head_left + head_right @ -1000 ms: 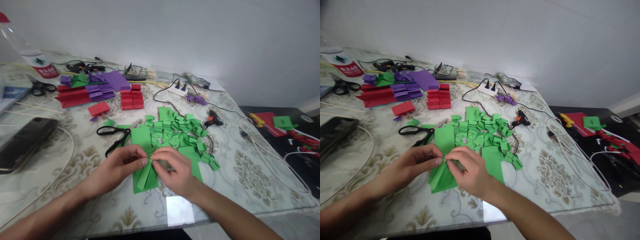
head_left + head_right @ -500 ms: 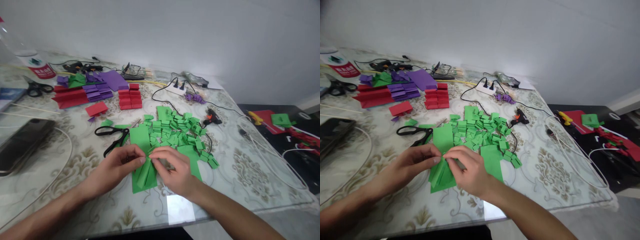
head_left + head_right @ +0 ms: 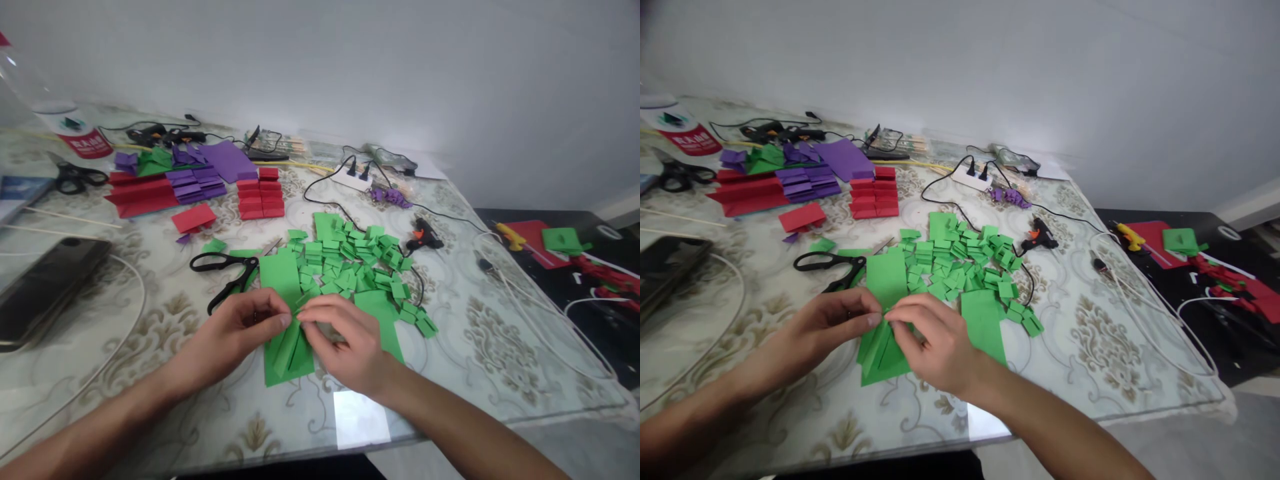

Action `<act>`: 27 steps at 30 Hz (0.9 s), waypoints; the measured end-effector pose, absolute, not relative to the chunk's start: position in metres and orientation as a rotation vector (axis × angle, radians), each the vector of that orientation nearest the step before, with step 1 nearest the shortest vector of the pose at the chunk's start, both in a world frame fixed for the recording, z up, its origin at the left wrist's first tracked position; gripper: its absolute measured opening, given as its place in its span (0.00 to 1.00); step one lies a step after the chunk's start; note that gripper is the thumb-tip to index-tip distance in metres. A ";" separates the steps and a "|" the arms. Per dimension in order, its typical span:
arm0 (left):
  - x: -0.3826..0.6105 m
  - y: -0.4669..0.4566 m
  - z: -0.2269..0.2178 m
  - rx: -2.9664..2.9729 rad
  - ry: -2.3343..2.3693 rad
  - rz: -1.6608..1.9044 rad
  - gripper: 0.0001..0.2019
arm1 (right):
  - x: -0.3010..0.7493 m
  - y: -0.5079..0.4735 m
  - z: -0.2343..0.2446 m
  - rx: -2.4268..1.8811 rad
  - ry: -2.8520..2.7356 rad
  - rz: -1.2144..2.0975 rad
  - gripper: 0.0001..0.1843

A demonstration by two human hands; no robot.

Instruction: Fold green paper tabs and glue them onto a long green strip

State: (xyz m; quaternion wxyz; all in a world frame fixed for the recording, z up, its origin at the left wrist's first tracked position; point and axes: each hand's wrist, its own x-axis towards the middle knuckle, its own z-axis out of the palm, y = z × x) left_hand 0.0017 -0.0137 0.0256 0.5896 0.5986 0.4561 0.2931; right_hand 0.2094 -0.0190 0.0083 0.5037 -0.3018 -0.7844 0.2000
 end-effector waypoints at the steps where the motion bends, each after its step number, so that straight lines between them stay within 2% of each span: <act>1: 0.002 -0.014 0.025 1.387 1.054 0.684 0.11 | 0.210 -0.019 0.008 -0.723 -1.900 0.479 0.12; 18: 0.002 -0.016 0.025 1.378 1.017 0.688 0.10 | 0.208 -0.021 0.006 -0.768 -1.856 0.517 0.12; 27: -0.001 -0.022 0.021 1.696 1.086 0.703 0.11 | 0.208 -0.021 0.014 -1.024 -1.703 0.854 0.08</act>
